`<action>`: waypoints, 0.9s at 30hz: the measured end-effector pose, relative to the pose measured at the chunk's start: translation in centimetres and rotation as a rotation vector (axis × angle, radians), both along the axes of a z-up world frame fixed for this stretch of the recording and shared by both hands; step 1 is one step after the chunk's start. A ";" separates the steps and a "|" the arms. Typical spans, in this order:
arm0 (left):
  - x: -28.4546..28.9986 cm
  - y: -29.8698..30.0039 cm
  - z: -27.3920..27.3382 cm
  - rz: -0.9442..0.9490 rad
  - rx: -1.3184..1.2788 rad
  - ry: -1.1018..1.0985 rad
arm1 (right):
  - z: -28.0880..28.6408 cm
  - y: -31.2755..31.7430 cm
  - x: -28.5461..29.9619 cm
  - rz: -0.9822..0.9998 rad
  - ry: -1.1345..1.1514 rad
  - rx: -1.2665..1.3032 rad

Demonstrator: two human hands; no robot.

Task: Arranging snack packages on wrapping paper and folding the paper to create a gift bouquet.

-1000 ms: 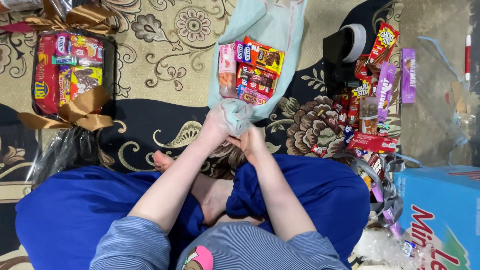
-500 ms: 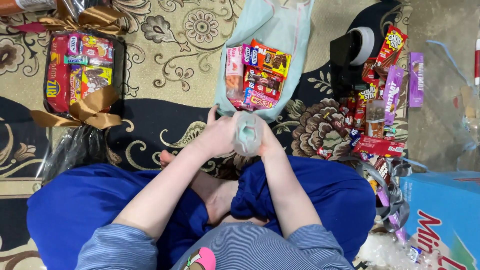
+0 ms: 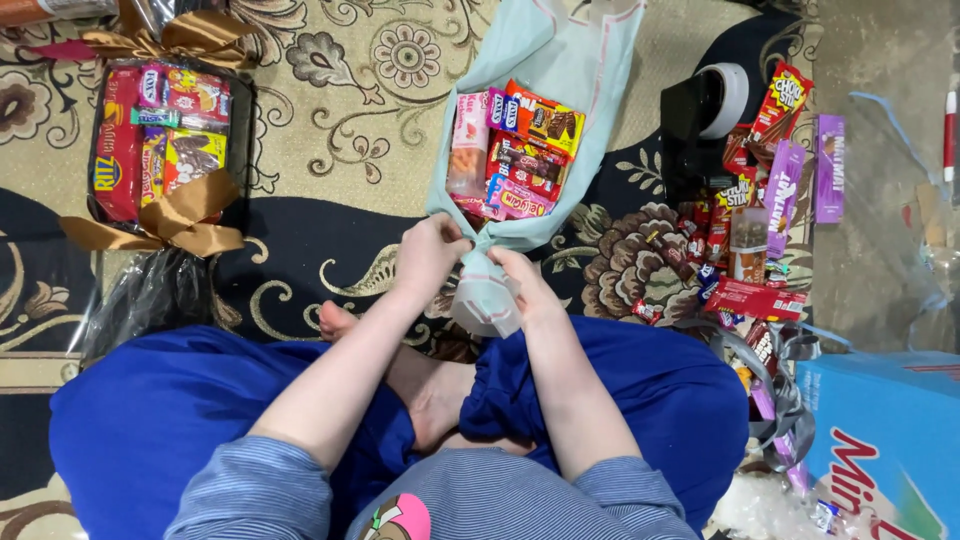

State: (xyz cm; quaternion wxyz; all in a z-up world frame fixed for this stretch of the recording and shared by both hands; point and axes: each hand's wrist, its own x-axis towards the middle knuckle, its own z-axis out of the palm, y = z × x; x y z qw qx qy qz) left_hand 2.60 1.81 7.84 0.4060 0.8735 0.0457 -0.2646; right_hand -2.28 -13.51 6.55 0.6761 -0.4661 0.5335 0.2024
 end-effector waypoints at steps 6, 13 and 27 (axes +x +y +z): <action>0.3 -1.0 -1.0 0.073 0.014 0.132 | -3.7 -1.0 -0.3 0.138 0.043 0.016; 1.3 -1.6 1.2 -0.061 0.054 0.189 | -4.9 -0.5 -0.8 0.181 -0.120 0.140; -0.6 -0.1 0.7 -0.028 -0.095 0.017 | -9.7 -2.8 -1.6 -0.057 -0.243 0.952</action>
